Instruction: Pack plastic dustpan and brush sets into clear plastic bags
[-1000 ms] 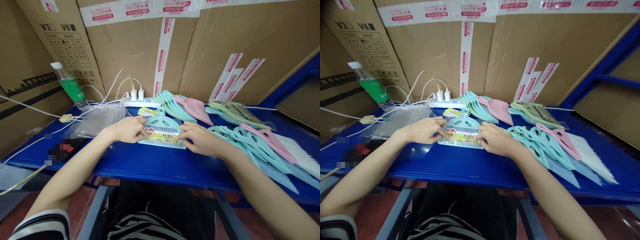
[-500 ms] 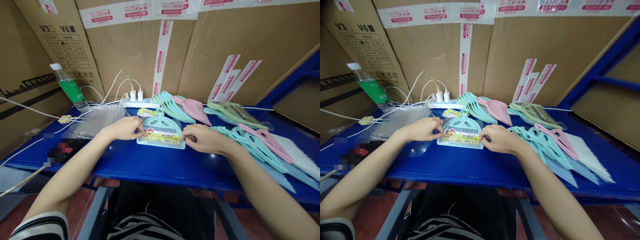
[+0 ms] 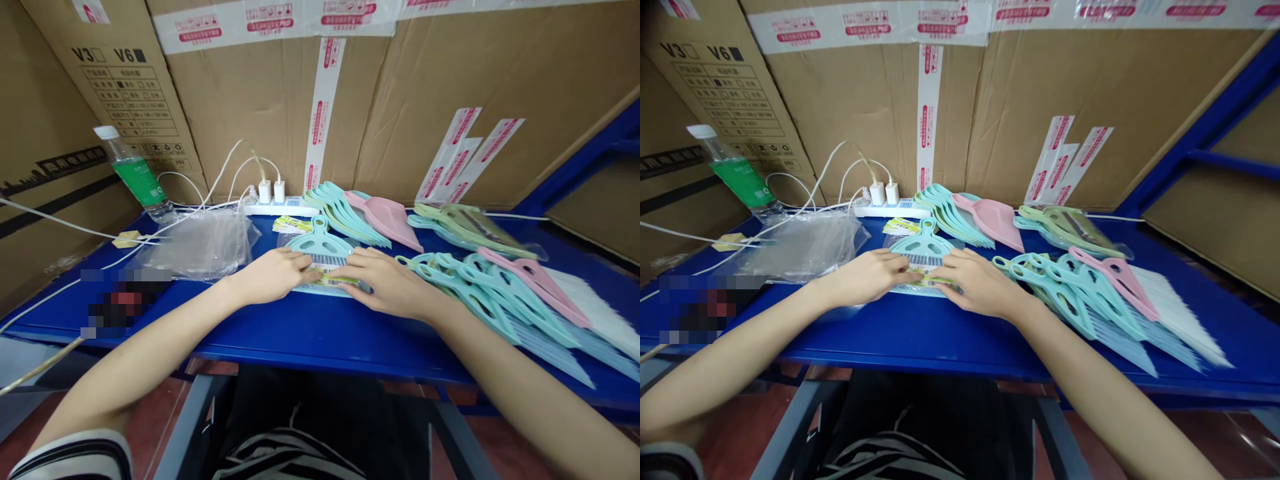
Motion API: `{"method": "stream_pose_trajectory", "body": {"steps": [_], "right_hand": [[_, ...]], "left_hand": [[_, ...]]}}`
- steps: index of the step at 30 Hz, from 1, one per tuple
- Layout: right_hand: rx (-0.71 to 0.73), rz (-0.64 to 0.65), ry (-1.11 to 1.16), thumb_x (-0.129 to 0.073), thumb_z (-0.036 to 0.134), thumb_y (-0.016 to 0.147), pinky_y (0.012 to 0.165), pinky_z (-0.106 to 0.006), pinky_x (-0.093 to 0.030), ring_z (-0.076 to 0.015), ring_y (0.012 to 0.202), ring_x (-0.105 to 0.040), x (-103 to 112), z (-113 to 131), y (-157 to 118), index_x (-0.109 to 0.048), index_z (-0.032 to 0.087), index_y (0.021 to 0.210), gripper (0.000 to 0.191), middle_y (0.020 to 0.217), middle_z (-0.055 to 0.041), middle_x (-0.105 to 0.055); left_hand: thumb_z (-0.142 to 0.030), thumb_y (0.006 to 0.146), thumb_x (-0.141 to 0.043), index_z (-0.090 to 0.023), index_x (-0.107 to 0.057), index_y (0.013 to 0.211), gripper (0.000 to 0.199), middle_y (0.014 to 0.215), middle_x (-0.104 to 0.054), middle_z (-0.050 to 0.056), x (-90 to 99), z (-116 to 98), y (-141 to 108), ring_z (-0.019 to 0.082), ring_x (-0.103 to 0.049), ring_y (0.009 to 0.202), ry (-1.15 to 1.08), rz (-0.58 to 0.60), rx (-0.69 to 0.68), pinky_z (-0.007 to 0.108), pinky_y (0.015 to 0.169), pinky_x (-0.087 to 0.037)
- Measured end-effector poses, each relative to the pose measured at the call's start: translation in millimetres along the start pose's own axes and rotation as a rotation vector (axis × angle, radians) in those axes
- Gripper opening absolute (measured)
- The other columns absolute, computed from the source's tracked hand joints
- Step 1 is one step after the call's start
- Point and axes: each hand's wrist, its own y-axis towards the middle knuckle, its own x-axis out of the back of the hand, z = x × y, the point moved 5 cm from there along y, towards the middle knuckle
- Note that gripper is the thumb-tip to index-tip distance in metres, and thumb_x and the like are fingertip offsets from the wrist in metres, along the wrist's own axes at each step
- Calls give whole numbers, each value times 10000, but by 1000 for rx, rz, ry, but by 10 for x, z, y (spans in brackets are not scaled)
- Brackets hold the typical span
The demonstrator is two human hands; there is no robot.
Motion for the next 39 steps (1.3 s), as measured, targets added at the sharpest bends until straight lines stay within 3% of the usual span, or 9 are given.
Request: {"method": "stream_pose_trajectory", "body": {"steps": [5,10,14,17,20,25,29,34,39], "right_hand": [[-33,45,41,-417,266,965,774,-363,-403,-208,776,-532,-58,-20,3,-729,212,1075,335,808,-64,-631],[-83,79,54,-436,274,955,760,-372,-385,-223,781,-514,-35,-30,12,-741,213,1084,337,755,-62,-624],[-104,121,39,-418,301,956,717,-358,-368,-217,738,-492,23,-92,-15,-746,192,828,368,653,-51,-575],[-147,138,40,-363,394,968,669,-346,-357,-205,685,-472,74,-172,-48,-639,196,624,483,593,-44,-529],[-210,154,94,-319,516,958,625,-326,-346,-185,631,-456,98,-228,-66,-485,221,537,540,553,-18,-462],[-324,179,142,-366,543,917,540,-298,-284,-142,517,-379,87,-269,-68,-364,235,555,475,520,31,-368],[-364,187,186,-408,514,900,520,-282,-263,-121,472,-350,57,-285,-76,-358,237,573,432,480,59,-334],[-420,236,273,-441,466,868,542,-281,-310,-140,472,-438,-24,-301,-106,-466,248,700,277,459,68,-450],[-454,253,322,-442,387,861,584,-288,-352,-158,501,-529,-60,-262,-93,-400,258,717,198,480,62,-541]], "left_hand": [[-105,930,-379,-233,-583,1322,459,859,-609,56,-6,-9,24,181,-617,774,-25,7,20,322,750,-503],[-76,899,-392,-241,-655,1237,459,841,-594,51,10,17,33,177,-604,758,-53,17,26,314,728,-502],[-75,867,-419,-255,-723,1112,431,841,-594,46,30,128,-27,169,-598,751,-110,-6,53,300,690,-489],[-82,834,-441,-281,-748,1059,429,807,-579,37,49,234,-89,160,-583,721,-170,-21,72,275,625,-459],[-84,778,-463,-318,-750,1060,465,824,-578,34,60,307,-131,155,-575,723,-239,6,78,263,609,-441],[-95,732,-452,-321,-752,1064,502,842,-595,35,75,379,-163,147,-565,717,-353,55,132,262,622,-429],[-98,718,-446,-266,-786,910,425,800,-606,27,64,468,-193,135,-546,673,-380,79,205,268,628,-412],[-131,750,-467,-203,-743,803,290,781,-631,19,35,503,-200,130,-544,647,-415,102,257,265,629,-395],[-193,798,-496,-175,-609,691,157,736,-597,16,-33,444,-152,125,-515,596,-351,134,267,248,568,-351]]}}
